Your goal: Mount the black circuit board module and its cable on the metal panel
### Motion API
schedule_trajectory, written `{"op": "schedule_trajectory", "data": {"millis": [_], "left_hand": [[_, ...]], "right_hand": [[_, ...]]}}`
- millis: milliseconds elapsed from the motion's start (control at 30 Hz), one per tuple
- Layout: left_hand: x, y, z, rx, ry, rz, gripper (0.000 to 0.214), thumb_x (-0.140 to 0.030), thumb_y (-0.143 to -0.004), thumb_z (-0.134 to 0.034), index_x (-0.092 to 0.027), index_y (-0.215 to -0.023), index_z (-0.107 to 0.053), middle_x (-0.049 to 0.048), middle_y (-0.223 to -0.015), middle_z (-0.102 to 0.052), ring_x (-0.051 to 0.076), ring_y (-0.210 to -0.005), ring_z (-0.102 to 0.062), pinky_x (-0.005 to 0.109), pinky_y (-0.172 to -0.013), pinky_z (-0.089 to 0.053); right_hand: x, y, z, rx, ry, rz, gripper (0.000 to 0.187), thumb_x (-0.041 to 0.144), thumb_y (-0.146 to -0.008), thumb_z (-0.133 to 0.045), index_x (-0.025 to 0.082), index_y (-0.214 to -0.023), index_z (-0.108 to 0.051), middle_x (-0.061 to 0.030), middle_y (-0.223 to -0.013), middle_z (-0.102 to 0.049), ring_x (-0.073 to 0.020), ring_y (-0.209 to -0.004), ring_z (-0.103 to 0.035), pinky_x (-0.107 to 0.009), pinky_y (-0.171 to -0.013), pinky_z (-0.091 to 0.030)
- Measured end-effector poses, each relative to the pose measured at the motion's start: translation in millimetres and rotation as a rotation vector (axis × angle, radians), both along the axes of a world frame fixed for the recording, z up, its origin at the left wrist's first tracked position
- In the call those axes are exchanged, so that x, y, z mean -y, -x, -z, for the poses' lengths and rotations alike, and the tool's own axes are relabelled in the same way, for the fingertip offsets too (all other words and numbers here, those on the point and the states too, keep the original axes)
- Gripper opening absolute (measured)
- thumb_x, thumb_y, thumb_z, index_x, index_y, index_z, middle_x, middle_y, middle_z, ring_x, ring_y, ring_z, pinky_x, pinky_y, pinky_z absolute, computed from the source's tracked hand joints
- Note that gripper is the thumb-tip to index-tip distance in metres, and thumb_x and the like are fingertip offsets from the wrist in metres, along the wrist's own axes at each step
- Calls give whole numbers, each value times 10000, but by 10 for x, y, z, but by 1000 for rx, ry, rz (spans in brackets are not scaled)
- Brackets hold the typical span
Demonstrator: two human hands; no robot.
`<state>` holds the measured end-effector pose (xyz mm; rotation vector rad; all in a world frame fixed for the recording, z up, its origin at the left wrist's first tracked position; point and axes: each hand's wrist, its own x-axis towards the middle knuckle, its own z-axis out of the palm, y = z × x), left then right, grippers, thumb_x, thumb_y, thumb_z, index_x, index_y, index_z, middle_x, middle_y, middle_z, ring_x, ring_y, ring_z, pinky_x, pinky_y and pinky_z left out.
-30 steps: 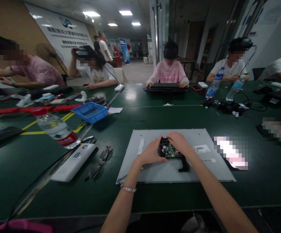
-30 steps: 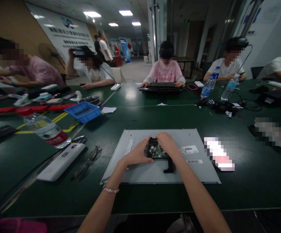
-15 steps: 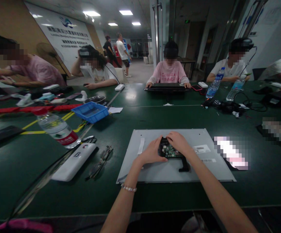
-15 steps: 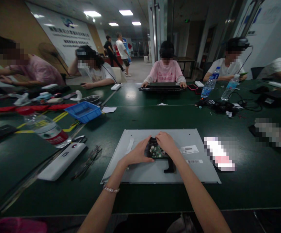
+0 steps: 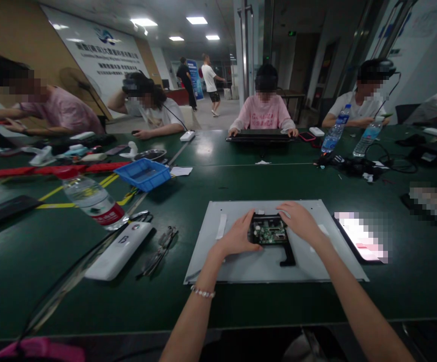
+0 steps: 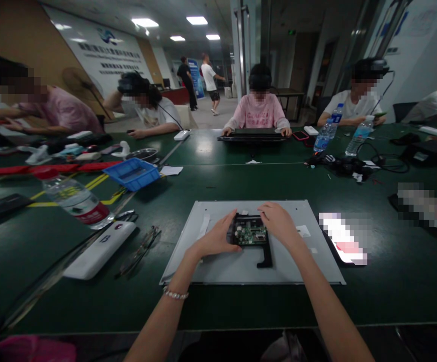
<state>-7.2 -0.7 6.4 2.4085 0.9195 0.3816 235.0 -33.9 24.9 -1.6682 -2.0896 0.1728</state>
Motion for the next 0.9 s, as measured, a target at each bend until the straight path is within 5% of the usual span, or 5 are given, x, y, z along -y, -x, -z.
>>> {"op": "schedule_trajectory", "data": {"millis": [300, 500, 667, 900], "left_hand": [[202, -104, -234, -11, -105, 42, 988, -320, -689, -685, -249, -1455, -67, 60, -1532, -109, 273, -1397, -122, 443, -1142, -178], [366, -338, -230, 42, -228, 176, 505, -197, -817, -568, -256, -1297, -423, 37, -1368, -441, 213, -1292, -363, 417, -1091, -281], [434, -433, -181, 13, -293, 173, 363, -186, -864, -519, -221, -1224, -490, 47, -1241, -549, 197, -1184, -473, 377, -1024, -362], [430, -444, -146, -28, -313, 170, 366, -168, -878, -493, -217, -1241, -479, 41, -1225, -567, 191, -1114, -515, 360, -976, -397]], "right_hand": [[730, -680, 475, -109, 55, 125, 322, 326, -861, -473, 241, -1144, -602, -76, -1197, -595, -228, -1102, -543, -392, -958, -421], [702, -595, 533, 21, 1, 21, 284, 265, -877, -468, 207, -1111, -618, -80, -1113, -636, -222, -1047, -566, -392, -919, -448], [678, -541, 536, 172, -63, -26, 294, 139, -867, -432, 177, -1068, -642, -82, -1085, -654, -231, -1014, -579, -379, -886, -456], [722, -238, 460, 66, -87, 212, 243, 222, -902, -426, 188, -980, -653, -72, -1006, -688, -208, -900, -636, -313, -782, -465]]}}
